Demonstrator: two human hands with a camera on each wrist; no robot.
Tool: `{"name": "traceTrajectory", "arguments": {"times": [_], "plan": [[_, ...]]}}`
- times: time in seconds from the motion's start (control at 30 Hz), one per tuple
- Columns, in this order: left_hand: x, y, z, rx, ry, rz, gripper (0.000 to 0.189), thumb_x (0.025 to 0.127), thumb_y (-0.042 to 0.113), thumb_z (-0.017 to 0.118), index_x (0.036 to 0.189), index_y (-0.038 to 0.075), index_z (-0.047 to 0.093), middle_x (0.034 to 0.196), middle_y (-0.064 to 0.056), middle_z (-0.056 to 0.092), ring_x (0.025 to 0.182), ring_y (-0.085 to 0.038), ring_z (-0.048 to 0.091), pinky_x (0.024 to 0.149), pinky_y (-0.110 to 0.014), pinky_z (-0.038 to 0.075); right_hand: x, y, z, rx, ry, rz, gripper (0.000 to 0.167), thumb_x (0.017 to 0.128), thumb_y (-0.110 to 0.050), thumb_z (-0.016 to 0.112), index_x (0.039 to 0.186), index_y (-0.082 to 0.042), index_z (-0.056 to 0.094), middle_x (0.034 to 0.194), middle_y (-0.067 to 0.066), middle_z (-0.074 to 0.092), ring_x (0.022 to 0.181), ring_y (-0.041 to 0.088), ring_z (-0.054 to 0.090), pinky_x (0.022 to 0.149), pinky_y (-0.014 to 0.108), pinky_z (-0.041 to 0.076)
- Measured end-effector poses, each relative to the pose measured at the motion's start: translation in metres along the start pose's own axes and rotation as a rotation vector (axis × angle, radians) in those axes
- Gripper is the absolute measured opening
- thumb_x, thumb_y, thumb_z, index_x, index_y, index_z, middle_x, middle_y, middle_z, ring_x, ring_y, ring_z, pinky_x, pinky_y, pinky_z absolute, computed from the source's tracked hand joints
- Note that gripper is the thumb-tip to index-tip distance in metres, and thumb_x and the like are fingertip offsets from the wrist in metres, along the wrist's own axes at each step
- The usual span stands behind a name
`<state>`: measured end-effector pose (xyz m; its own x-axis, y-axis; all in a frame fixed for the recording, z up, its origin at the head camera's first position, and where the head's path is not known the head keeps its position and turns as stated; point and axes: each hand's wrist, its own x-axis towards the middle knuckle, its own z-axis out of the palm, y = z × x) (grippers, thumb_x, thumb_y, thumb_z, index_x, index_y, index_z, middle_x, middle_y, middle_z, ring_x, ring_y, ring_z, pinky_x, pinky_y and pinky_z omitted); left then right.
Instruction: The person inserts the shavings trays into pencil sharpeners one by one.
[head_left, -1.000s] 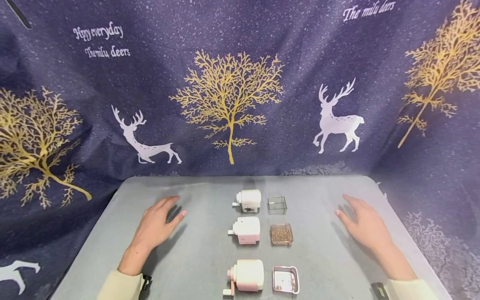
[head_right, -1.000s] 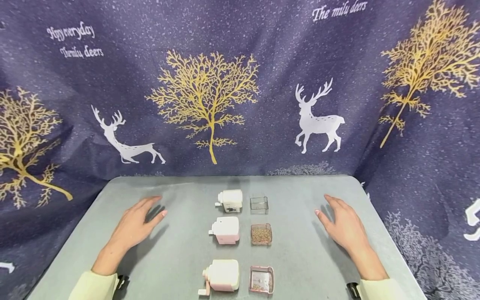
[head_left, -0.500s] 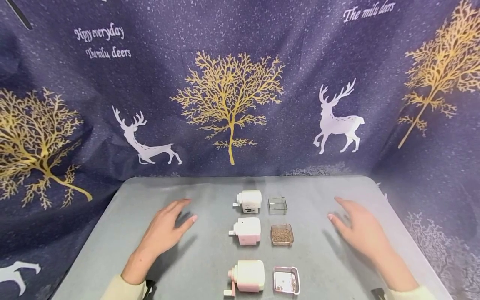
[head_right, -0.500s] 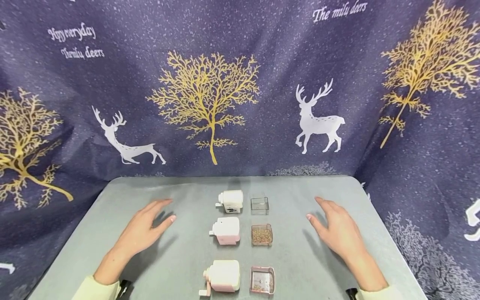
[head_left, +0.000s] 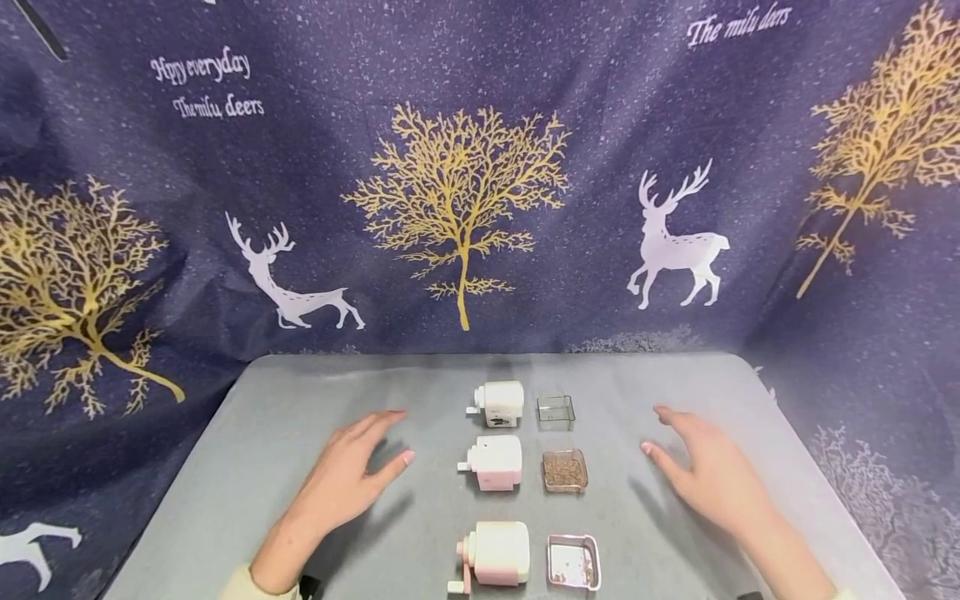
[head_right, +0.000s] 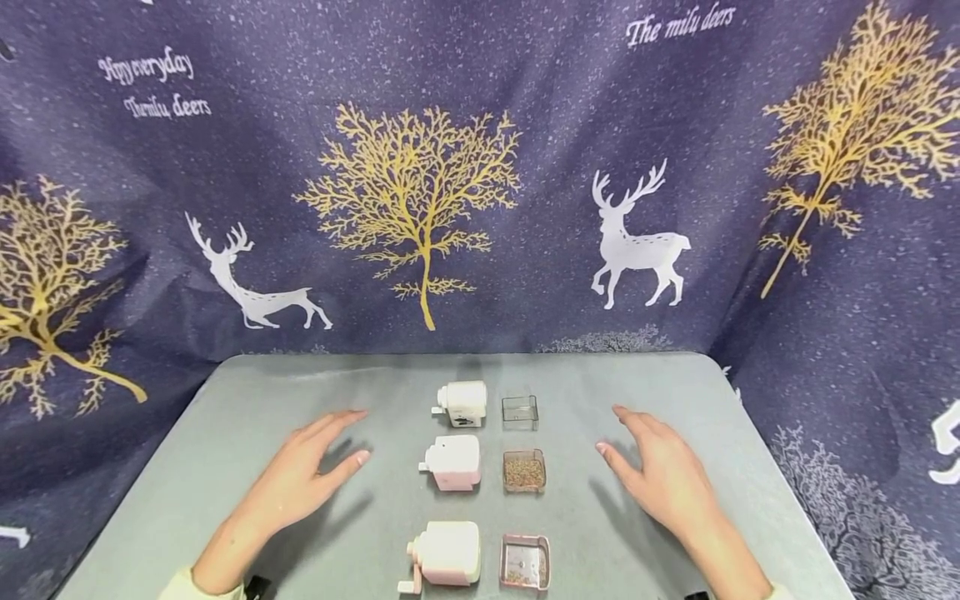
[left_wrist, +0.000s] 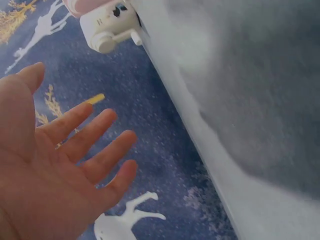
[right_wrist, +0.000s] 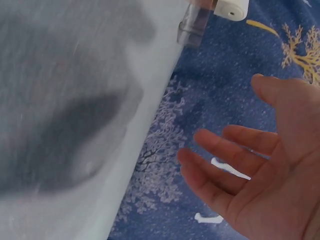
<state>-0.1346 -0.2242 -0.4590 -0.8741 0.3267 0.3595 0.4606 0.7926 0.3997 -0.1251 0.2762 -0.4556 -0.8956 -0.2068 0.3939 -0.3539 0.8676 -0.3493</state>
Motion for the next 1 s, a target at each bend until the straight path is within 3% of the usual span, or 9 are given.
{"name": "traceTrajectory", "arguments": {"times": [0.37,0.73,1.0], "plan": [[-0.004,0.03,0.006,-0.053,-0.045,0.064,0.058,0.1,0.05,0.072,0.152,0.029,0.057,0.148,0.011,0.061,0.134,-0.022,0.061,0.112,-0.057,0.048,-0.007,-0.019,0.005,0.016,0.008,-0.059,0.056,0.093,-0.031,0.083,0.137,0.0,0.066,0.123,0.017,0.074,0.113,0.042,0.069,0.098,0.064,0.053],[-0.01,0.052,0.014,-0.047,-0.115,0.131,0.059,0.099,0.052,0.072,0.151,0.028,0.059,0.145,0.012,0.063,0.131,-0.016,0.061,0.11,-0.052,0.05,-0.016,-0.037,0.016,0.049,0.046,-0.153,0.052,0.088,-0.026,0.087,0.131,-0.003,0.069,0.119,0.009,0.075,0.107,0.03,0.072,0.094,0.055,0.058],[-0.018,0.068,0.025,-0.097,-0.175,0.157,0.059,0.099,0.057,0.069,0.15,0.029,0.058,0.145,0.014,0.062,0.132,-0.016,0.061,0.11,-0.05,0.05,-0.025,-0.05,0.027,0.055,-0.006,-0.204,0.05,0.09,-0.029,0.086,0.13,-0.006,0.069,0.126,0.003,0.072,0.113,0.022,0.07,0.096,0.049,0.06]]}}
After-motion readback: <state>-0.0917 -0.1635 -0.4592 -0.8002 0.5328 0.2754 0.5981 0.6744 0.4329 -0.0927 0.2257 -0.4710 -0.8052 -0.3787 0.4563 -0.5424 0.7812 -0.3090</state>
